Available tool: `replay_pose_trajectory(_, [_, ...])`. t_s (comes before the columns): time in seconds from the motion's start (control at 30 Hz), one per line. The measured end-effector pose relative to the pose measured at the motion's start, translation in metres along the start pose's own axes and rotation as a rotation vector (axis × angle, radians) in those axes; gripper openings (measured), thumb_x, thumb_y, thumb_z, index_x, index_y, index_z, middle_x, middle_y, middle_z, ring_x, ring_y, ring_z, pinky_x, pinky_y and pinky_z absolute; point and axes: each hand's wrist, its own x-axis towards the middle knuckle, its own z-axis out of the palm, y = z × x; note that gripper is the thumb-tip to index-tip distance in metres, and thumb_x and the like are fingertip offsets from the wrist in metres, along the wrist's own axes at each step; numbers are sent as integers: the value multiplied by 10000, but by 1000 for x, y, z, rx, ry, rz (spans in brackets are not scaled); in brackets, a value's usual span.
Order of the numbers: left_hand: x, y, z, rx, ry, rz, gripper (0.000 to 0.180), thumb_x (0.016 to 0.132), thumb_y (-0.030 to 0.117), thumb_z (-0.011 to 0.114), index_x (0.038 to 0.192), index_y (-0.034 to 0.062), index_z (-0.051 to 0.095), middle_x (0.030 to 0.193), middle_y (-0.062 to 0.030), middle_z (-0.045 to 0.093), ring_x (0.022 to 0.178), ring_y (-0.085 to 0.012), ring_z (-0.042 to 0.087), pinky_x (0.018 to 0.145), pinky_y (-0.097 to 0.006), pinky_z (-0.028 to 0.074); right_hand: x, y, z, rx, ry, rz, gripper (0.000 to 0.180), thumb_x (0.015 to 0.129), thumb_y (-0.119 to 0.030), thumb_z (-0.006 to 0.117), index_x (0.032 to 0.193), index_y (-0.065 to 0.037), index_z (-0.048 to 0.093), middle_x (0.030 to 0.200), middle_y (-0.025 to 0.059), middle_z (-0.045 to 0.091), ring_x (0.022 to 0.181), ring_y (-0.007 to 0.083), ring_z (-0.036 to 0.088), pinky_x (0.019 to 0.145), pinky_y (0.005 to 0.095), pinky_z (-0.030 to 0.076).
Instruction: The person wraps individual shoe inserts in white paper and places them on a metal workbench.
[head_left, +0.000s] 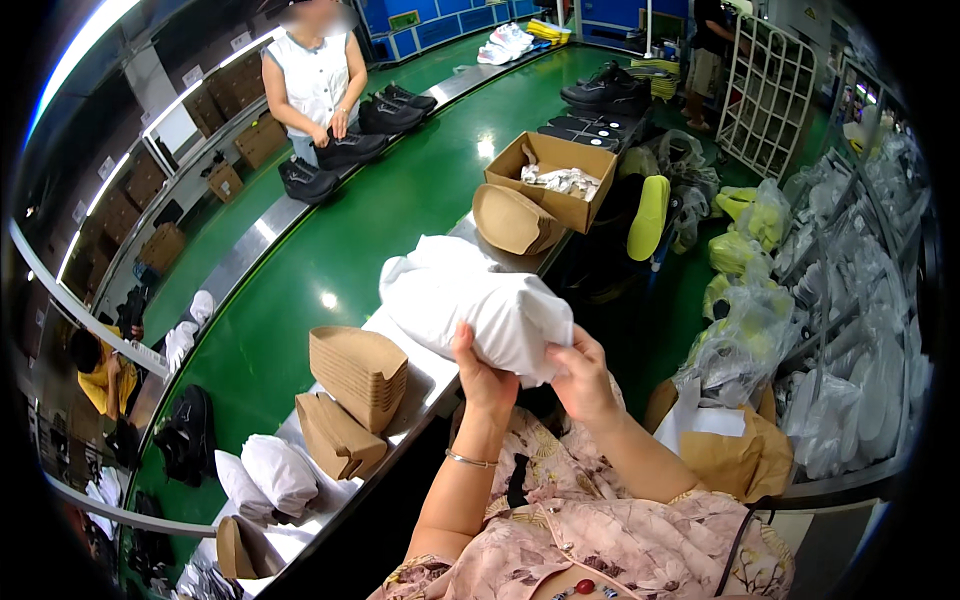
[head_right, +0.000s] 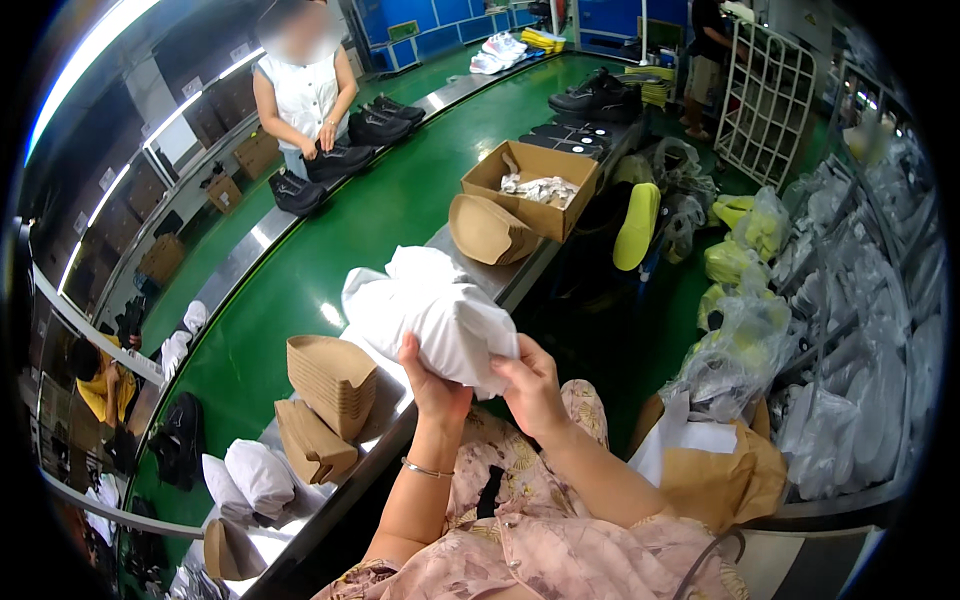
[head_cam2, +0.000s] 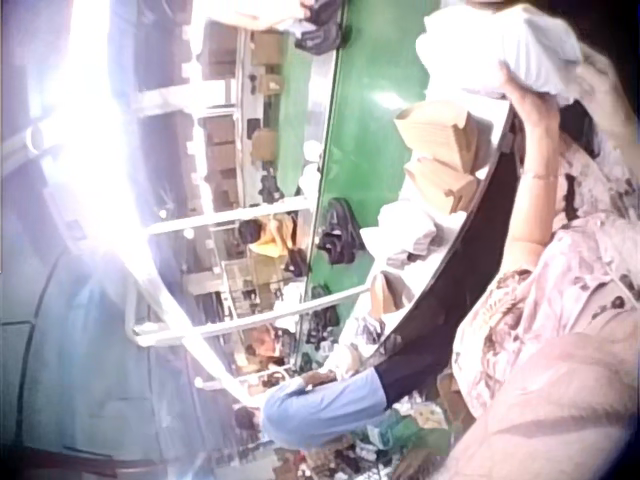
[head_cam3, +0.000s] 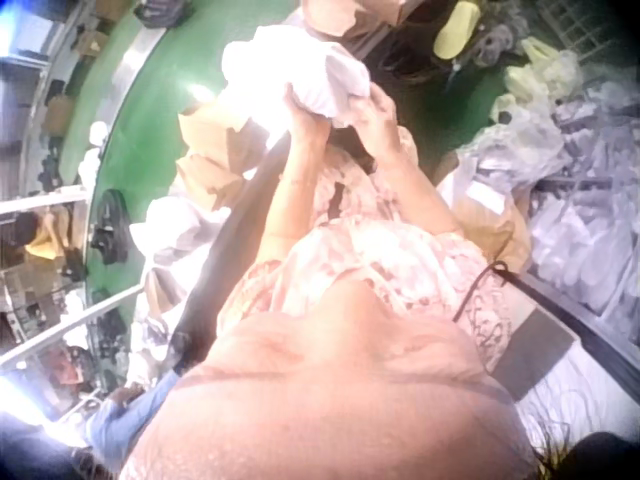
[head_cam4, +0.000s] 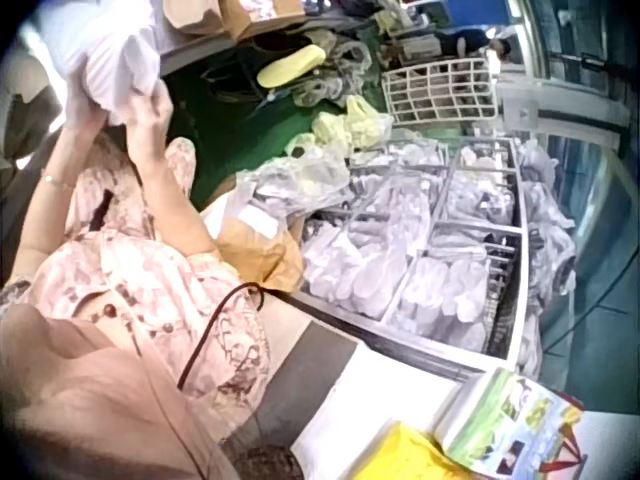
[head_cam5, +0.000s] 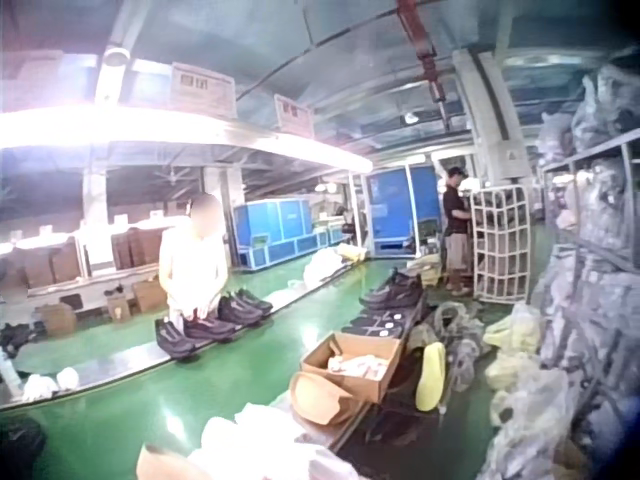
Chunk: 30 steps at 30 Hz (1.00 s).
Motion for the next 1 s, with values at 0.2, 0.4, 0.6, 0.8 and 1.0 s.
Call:
replay_pose_trajectory(0.2, [-4,-1,-9,25,-34,30,647,793,485,522,1254,47,403,1189,-95,522,1098,-239,508,952,-380,400,6,0,-15,71,-86,217,323,868,-197,583,1087,38,560,1076,77,596,1001,165,564,896,320,431])
replay_pose_trajectory(0.4, [-3,-2,-9,43,-41,-38,698,775,485,545,1276,31,373,1210,-103,504,1117,-231,495,968,-359,384,17,-8,-27,355,-265,433,238,841,-124,604,1029,22,596,1061,106,607,994,204,577,916,352,435])
replay_pose_trajectory(0.6, [3,-7,-22,-19,-136,-79,733,765,503,547,1287,23,359,1219,-133,499,1115,-250,498,964,-375,390,14,8,-21,449,-245,364,420,801,-147,644,1180,-29,506,1169,82,553,1090,208,528,939,369,431])
replay_pose_trajectory(0.8, [-5,-8,-2,-22,-262,-121,915,699,608,516,1309,-37,292,1212,-238,474,1116,-378,485,960,-450,395,4,11,-16,645,-306,336,416,789,-18,600,1194,-43,507,1190,56,538,1125,199,510,947,358,437])
replay_pose_trajectory(1.0, [-7,0,-9,-7,-273,-126,964,656,646,543,1283,-52,324,1209,-215,478,1108,-351,496,949,-434,411,0,5,-5,324,-247,270,408,787,-11,639,1166,-39,492,1110,50,563,1080,153,526,925,305,445])
